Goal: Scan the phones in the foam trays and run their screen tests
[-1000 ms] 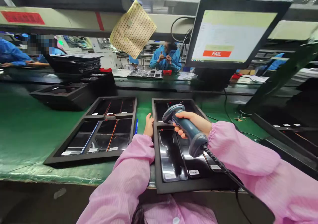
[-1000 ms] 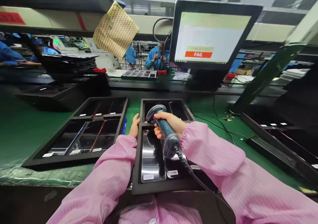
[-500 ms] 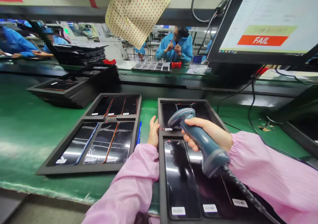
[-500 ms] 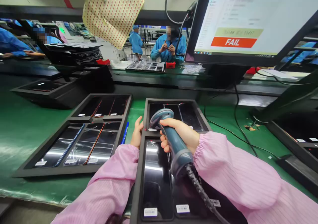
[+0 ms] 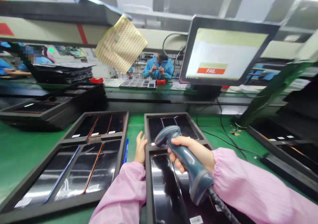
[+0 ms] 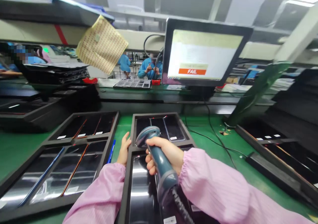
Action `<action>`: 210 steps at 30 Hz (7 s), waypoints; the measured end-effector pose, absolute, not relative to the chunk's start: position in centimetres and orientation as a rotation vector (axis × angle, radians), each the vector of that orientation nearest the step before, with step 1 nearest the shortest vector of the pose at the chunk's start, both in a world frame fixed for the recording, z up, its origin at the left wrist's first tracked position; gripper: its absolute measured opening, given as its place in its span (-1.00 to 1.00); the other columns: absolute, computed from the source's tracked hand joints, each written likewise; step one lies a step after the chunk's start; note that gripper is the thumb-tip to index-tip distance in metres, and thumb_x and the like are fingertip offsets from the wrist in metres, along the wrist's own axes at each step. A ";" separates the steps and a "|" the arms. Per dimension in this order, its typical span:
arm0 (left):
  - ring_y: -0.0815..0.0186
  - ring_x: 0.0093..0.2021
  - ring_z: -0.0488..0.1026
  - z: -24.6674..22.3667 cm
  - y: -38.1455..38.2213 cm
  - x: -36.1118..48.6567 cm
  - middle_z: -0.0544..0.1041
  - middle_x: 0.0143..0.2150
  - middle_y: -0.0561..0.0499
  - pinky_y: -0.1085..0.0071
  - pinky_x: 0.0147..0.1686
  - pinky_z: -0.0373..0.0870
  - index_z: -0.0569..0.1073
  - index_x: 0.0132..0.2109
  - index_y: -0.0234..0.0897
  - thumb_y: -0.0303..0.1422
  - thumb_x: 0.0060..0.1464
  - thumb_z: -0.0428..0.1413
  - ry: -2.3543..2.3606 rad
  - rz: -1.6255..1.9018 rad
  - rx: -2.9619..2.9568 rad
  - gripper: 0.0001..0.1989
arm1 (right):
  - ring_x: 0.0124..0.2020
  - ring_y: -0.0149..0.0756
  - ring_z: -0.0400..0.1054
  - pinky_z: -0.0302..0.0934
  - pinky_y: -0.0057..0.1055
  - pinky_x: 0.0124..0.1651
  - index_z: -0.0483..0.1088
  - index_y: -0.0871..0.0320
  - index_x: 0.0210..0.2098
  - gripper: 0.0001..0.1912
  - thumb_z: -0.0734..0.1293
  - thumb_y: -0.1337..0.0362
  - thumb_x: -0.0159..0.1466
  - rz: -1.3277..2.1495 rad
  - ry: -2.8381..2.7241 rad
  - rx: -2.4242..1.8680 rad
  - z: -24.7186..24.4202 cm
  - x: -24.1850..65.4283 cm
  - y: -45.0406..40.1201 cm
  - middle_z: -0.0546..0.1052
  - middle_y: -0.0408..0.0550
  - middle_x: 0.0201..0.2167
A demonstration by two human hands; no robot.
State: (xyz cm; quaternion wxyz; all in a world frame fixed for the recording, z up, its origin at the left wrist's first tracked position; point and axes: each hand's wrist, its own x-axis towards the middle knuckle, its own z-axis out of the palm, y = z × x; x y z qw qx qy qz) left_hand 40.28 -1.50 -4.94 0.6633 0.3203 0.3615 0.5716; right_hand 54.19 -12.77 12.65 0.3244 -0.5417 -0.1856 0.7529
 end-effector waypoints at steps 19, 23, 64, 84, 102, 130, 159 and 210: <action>0.23 0.13 0.29 -4.4 -1.6 40.7 0.30 0.18 -0.04 0.36 0.10 0.19 0.13 0.15 -0.17 -0.53 -0.19 0.12 0.789 1.179 0.864 -0.30 | -0.76 -0.45 0.23 0.17 -0.56 -0.75 0.32 0.27 -0.41 -0.66 0.07 0.16 0.26 1.932 -0.265 -1.494 11.7 52.7 -27.0 0.38 -0.06 -0.65; 0.21 0.15 0.27 -4.3 -1.7 40.5 0.25 0.22 -0.09 0.35 0.12 0.14 0.04 0.20 -0.21 -0.50 -0.21 0.13 0.759 1.169 0.905 -0.21 | -0.76 -0.45 0.23 0.18 -0.57 -0.76 0.32 0.28 -0.42 -0.65 0.09 0.15 0.26 1.903 -0.273 -1.518 11.3 52.1 -28.2 0.36 -0.07 -0.66; 0.19 0.09 0.33 -5.0 -0.8 40.7 0.35 0.11 -0.06 0.26 0.11 0.19 0.08 0.16 -0.17 -0.44 -0.26 0.10 0.795 1.189 0.969 -0.24 | -0.76 -0.42 0.28 0.21 -0.55 -0.75 0.32 0.27 -0.40 -0.70 0.15 0.14 0.23 1.761 -0.318 -1.587 13.1 54.7 -31.0 0.43 -0.04 -0.60; 0.17 0.10 0.33 -4.6 -1.3 40.5 0.35 0.14 -0.05 0.25 0.11 0.21 0.05 0.19 -0.16 -0.46 -0.25 0.11 0.776 1.186 0.949 -0.21 | -0.75 -0.44 0.26 0.22 -0.54 -0.74 0.32 0.24 -0.44 -0.68 0.16 0.11 0.24 1.746 -0.279 -1.608 13.2 55.0 -30.8 0.38 -0.10 -0.62; 0.17 0.08 0.35 -4.6 -1.9 40.1 0.34 0.15 -0.07 0.28 0.08 0.24 0.08 0.16 -0.18 -0.45 -0.26 0.12 0.789 1.192 0.943 -0.23 | -0.72 -0.47 0.24 0.19 -0.57 -0.70 0.26 0.21 -0.46 -0.87 0.27 0.34 0.21 1.170 -0.638 -1.776 10.9 65.7 -23.4 0.35 -0.18 -0.68; 0.15 -0.11 0.49 -6.1 -1.0 39.6 0.47 0.00 0.02 0.32 -0.20 0.46 0.17 0.10 -0.05 -0.36 -0.34 0.16 0.820 1.254 0.894 -0.26 | 0.25 -0.10 -0.01 -0.13 -0.11 0.24 0.24 0.19 -0.17 -0.74 0.15 0.24 0.17 -0.587 -1.560 -1.703 8.9 69.4 -7.9 0.27 0.18 0.15; 0.18 -0.14 0.49 -4.9 -1.9 39.7 0.42 0.06 -0.05 0.40 -0.30 0.43 0.14 0.13 -0.14 -0.40 -0.37 0.16 0.780 1.255 0.791 -0.20 | 0.22 0.00 -0.03 -0.15 0.10 0.16 0.17 0.11 -0.32 -0.88 0.15 0.27 0.12 -0.845 -1.366 -1.502 14.6 67.0 -4.4 0.28 0.11 0.14; 0.21 0.02 0.40 -3.1 -2.3 40.1 0.37 0.07 -0.02 0.27 0.08 0.27 0.04 0.20 -0.15 -0.49 -0.22 0.10 0.847 1.189 0.885 -0.22 | -0.84 -0.43 0.18 0.14 -0.53 -0.79 0.28 0.17 -0.58 -0.59 0.10 0.03 0.23 1.545 -0.140 -1.932 13.9 60.2 -32.0 0.30 -0.13 -0.81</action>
